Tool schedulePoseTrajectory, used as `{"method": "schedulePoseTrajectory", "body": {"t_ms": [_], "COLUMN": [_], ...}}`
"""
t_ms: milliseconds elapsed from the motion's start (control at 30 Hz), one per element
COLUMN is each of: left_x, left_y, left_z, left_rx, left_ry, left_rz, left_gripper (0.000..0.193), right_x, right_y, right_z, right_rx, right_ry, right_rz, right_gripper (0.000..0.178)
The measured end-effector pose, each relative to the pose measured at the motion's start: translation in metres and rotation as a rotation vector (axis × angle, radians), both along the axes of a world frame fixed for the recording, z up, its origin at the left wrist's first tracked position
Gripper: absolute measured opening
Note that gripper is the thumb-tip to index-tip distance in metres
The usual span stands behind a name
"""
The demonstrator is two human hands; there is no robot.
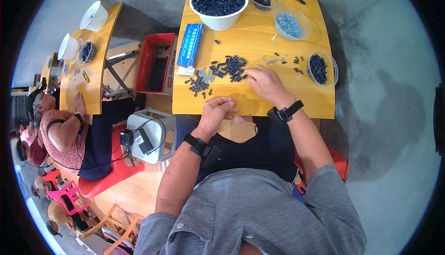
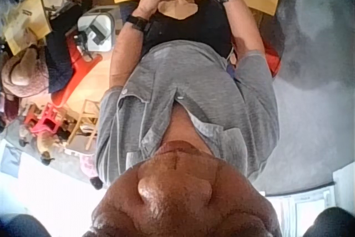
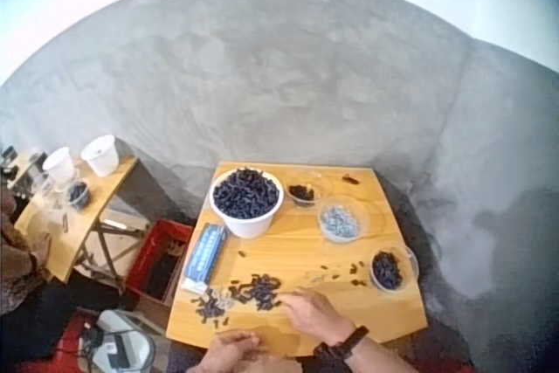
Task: Assembling small black plastic components by hand at a workbench.
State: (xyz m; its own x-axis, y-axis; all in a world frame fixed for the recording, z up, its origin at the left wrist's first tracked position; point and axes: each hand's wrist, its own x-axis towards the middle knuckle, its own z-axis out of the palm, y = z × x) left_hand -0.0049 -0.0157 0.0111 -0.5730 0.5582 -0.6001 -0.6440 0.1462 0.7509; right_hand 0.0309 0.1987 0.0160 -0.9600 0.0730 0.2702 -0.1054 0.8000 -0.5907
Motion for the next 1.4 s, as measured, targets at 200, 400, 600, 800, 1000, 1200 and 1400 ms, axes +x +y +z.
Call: {"method": "schedulePoseTrajectory", "body": {"t_ms": [200,400,600,800,1000,1200,1400], "left_x": [-0.001,0.000,-0.007,-0.016,-0.024,-0.018,-0.016], "left_y": [0.000,0.002,0.014,0.015,0.009,0.009,0.007], "left_z": [0.002,0.011,0.026,0.026,0.019,0.016,0.013], "left_rx": [0.016,-0.002,0.025,0.113,0.139,0.154,0.171], "left_ry": [-0.013,0.016,0.107,0.004,-0.117,-0.127,-0.140], "left_rz": [-0.010,0.040,0.050,-0.065,-0.189,-0.126,-0.096], "left_gripper": [0.014,0.017,0.019,0.020,0.013,0.011,0.013], "right_x": [-0.002,0.003,0.014,0.018,0.019,0.014,0.005], "right_y": [-0.004,-0.007,-0.014,-0.025,-0.030,-0.007,0.047], "right_z": [-0.003,0.003,0.015,0.033,0.038,0.033,0.018], "right_rx": [0.083,0.016,-0.442,-0.517,-0.569,-0.641,0.014], "right_ry": [-0.057,-0.015,-0.189,-0.216,-0.301,-0.349,-0.150], "right_rz": [-0.016,-0.004,0.051,0.103,0.143,-0.043,-0.239], "right_gripper": [0.015,0.014,0.014,0.013,0.011,0.008,0.011]}}
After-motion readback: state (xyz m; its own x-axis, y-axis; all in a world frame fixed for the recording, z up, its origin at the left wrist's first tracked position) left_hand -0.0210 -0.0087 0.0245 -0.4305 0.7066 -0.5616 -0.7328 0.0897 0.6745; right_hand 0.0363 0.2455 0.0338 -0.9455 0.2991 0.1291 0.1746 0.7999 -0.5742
